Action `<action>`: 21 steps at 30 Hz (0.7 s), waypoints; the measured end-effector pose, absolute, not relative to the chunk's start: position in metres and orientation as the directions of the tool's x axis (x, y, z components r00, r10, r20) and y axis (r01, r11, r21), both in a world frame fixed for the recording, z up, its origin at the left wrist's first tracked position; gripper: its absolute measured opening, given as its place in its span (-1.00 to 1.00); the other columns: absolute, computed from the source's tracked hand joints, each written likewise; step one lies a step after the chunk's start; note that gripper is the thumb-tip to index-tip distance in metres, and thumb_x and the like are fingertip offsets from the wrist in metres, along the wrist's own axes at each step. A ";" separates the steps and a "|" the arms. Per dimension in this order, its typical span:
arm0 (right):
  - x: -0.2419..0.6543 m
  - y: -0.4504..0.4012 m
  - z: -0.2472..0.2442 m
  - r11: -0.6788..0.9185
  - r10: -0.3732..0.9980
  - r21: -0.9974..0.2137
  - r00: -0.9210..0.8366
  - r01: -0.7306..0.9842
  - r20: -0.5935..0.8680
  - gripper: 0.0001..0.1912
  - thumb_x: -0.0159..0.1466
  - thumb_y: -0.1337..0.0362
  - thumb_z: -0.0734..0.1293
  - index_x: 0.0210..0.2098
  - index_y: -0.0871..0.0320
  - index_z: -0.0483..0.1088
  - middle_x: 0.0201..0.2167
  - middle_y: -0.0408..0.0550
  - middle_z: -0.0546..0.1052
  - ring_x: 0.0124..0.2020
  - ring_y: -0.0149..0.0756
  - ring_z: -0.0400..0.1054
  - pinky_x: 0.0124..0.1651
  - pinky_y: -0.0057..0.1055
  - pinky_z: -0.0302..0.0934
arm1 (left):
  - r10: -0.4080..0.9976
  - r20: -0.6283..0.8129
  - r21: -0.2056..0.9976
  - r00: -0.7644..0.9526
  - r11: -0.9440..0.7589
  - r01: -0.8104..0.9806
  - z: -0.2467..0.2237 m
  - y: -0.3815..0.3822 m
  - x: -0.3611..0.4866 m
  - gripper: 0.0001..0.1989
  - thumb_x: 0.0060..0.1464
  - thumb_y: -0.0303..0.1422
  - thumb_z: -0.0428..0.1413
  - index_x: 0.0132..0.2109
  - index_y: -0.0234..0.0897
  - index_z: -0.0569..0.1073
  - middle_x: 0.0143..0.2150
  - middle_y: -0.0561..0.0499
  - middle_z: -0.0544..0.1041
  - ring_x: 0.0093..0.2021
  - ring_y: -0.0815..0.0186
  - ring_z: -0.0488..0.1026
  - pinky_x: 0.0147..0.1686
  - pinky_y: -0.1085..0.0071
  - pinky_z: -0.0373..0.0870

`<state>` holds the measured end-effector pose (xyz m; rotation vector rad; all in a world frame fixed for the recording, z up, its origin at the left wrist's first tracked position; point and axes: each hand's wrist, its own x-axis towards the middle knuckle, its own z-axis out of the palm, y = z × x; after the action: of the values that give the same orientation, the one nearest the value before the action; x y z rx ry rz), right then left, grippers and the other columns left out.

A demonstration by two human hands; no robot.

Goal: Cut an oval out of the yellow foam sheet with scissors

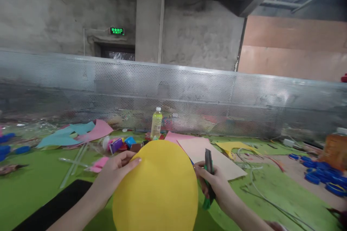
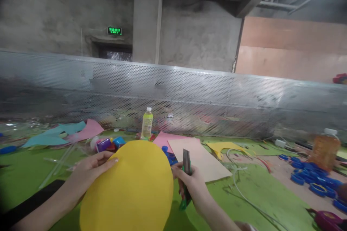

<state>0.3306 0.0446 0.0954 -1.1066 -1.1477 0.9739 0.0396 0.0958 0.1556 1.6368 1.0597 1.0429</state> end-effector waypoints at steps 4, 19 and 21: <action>0.330 0.043 0.097 0.204 0.967 -0.979 0.155 -0.007 0.200 -0.47 0.09 -0.19 0.39 -0.34 0.18 0.36 -0.80 -0.32 0.25 -0.81 -0.52 0.02 -0.76 -0.57 -0.03 | 0.886 0.130 0.949 0.444 -0.241 0.203 0.154 0.095 0.041 -0.67 0.07 -0.02 0.17 -0.17 -0.16 0.46 -0.20 0.03 0.62 -0.18 0.10 0.55 -0.23 0.33 0.40; 0.334 0.054 0.093 0.022 0.970 -0.956 0.224 0.292 0.090 -0.62 0.09 -0.05 0.39 -0.42 0.15 0.32 -0.79 -0.30 0.30 -0.83 -0.47 0.10 -0.78 -0.57 -0.01 | 0.799 0.008 0.347 0.602 -0.567 0.747 0.122 0.049 0.062 -0.95 -0.03 -0.34 0.05 -0.35 -0.18 0.32 -0.46 0.10 0.38 -0.42 0.19 0.34 -0.47 0.34 0.09; 0.333 0.053 0.094 0.018 0.974 -0.948 0.207 0.319 0.089 -0.61 0.11 -0.06 0.38 -0.40 0.15 0.32 -0.78 -0.30 0.29 -0.83 -0.47 0.09 -0.78 -0.56 -0.02 | 0.797 0.027 0.299 0.604 -0.583 0.756 0.128 0.045 0.064 -0.86 -0.02 -0.32 0.08 -0.25 -0.20 0.37 -0.32 0.01 0.47 -0.33 0.13 0.41 -0.38 0.28 0.24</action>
<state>0.3332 0.0529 0.0938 -1.4922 -1.2908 0.8348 0.0636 0.0447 0.1279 2.5752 1.2727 0.2303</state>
